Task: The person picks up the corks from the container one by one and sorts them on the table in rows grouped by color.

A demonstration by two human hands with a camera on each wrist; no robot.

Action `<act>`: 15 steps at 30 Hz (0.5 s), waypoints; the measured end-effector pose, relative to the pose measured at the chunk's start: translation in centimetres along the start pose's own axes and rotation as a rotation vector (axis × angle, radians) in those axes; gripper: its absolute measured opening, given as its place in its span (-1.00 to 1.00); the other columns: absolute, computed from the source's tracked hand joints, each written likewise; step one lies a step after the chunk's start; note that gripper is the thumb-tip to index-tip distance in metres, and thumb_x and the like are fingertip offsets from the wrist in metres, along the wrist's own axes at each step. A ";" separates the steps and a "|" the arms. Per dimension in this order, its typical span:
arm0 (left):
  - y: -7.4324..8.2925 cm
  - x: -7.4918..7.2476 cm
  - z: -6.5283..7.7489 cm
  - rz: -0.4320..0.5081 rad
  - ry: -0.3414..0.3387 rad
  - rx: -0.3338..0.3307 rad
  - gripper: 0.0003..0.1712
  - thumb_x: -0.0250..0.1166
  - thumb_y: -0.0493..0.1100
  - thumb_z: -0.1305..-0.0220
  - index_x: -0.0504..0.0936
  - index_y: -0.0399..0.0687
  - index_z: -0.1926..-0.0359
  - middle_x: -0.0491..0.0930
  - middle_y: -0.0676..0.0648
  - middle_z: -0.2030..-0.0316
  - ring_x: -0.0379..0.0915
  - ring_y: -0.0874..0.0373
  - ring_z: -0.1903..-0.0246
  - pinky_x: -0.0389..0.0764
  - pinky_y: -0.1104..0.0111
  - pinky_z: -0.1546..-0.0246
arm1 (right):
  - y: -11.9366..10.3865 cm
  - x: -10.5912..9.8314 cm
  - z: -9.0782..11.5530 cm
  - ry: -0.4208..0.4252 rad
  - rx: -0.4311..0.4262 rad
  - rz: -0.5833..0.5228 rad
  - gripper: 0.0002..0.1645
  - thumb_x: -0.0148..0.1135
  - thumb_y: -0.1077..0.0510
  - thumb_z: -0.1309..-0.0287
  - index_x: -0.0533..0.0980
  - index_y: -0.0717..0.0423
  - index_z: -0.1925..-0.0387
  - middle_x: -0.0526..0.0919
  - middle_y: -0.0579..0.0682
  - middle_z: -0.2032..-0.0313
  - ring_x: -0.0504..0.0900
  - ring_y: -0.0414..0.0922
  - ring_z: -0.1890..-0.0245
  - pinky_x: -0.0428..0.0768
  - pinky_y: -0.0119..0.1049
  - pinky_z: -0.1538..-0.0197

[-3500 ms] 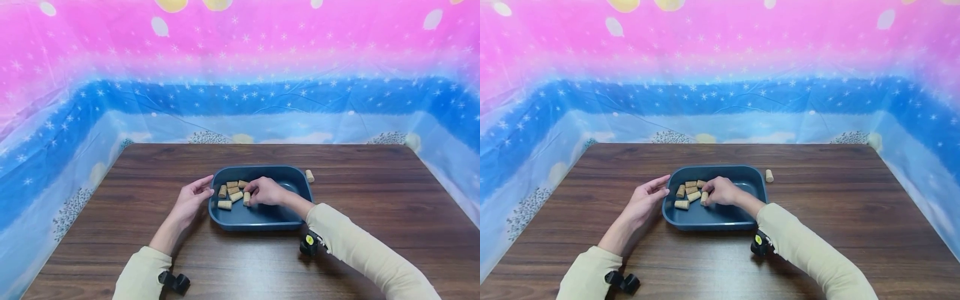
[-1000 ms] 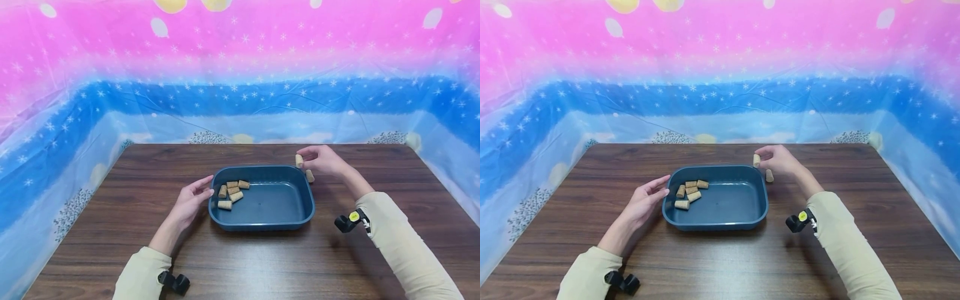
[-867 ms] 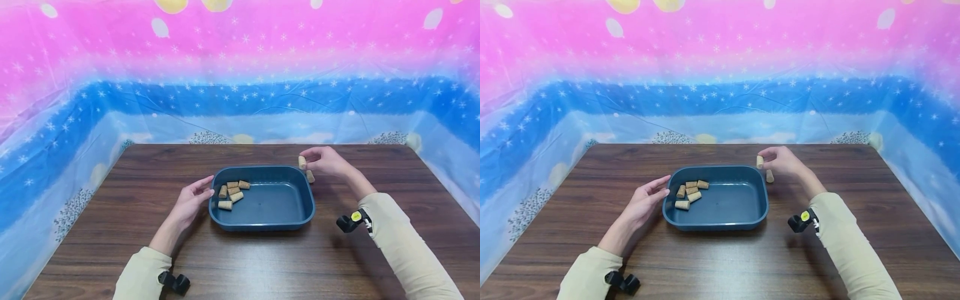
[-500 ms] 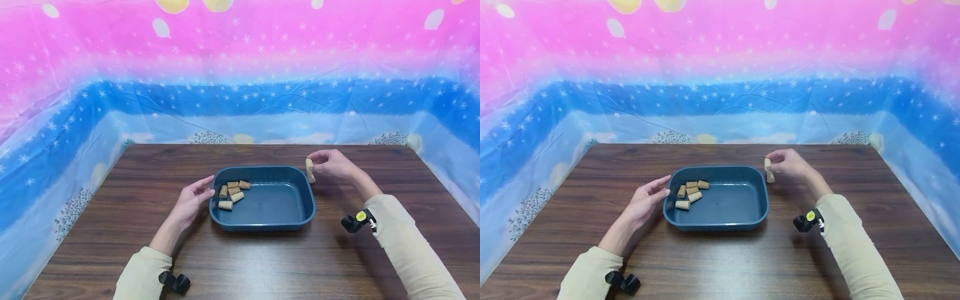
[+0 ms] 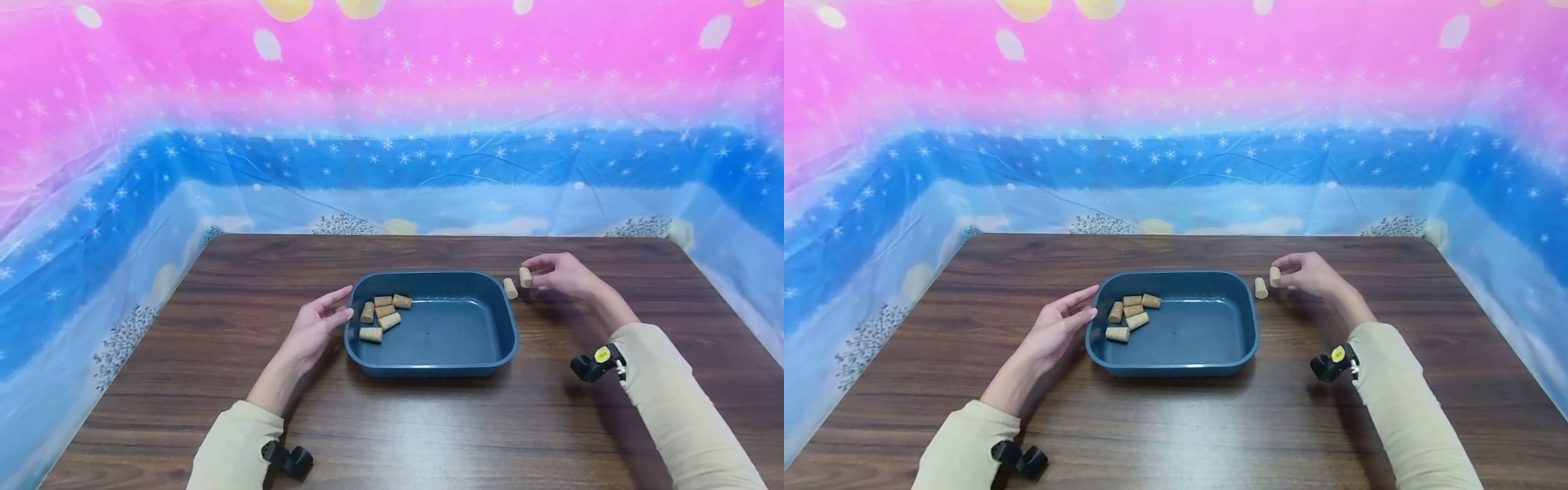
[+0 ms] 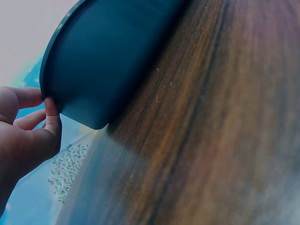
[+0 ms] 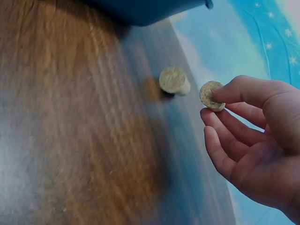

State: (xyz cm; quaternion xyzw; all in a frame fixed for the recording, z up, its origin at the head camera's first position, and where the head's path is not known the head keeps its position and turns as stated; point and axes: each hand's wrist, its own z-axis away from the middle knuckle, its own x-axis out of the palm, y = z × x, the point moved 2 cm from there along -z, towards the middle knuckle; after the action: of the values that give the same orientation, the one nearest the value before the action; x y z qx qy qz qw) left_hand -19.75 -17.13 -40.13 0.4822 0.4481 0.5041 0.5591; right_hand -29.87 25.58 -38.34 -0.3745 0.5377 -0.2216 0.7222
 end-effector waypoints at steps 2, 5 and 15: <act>0.0 0.0 0.0 0.002 0.002 0.000 -0.43 0.13 -0.39 -0.35 0.31 -0.26 -0.37 0.32 -0.28 -0.21 0.31 0.05 -0.03 0.37 0.33 -0.12 | 0.4 0.1 0.1 -0.003 -0.001 -0.015 -0.46 0.23 0.24 -0.21 0.40 0.45 -0.17 0.52 0.38 -0.06 0.59 -0.03 0.11 0.60 -0.27 0.13; 0.0 0.0 0.0 0.008 0.002 -0.002 -0.43 0.13 -0.39 -0.35 0.31 -0.26 -0.37 0.32 -0.27 -0.21 0.31 0.05 -0.04 0.36 0.31 -0.14 | 0.9 0.2 0.2 0.002 -0.009 -0.010 -0.46 0.24 0.24 -0.20 0.40 0.45 -0.16 0.54 0.37 -0.05 0.59 -0.09 0.15 0.59 -0.32 0.17; 0.0 0.1 0.0 0.024 -0.003 -0.007 -0.43 0.12 -0.40 -0.35 0.30 -0.26 -0.37 0.29 -0.27 -0.25 0.28 0.01 -0.10 0.32 0.23 -0.21 | 2.4 0.7 0.3 0.008 0.015 -0.021 -0.46 0.22 0.29 -0.17 0.41 0.43 -0.17 0.57 0.31 -0.01 0.54 -0.13 0.19 0.54 -0.35 0.20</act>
State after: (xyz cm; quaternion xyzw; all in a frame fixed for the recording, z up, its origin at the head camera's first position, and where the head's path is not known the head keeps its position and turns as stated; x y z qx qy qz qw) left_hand -19.73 -17.07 -40.09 0.4865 0.4396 0.5117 0.5552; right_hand -29.60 26.62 -40.61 -0.3739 0.5348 -0.2347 0.7205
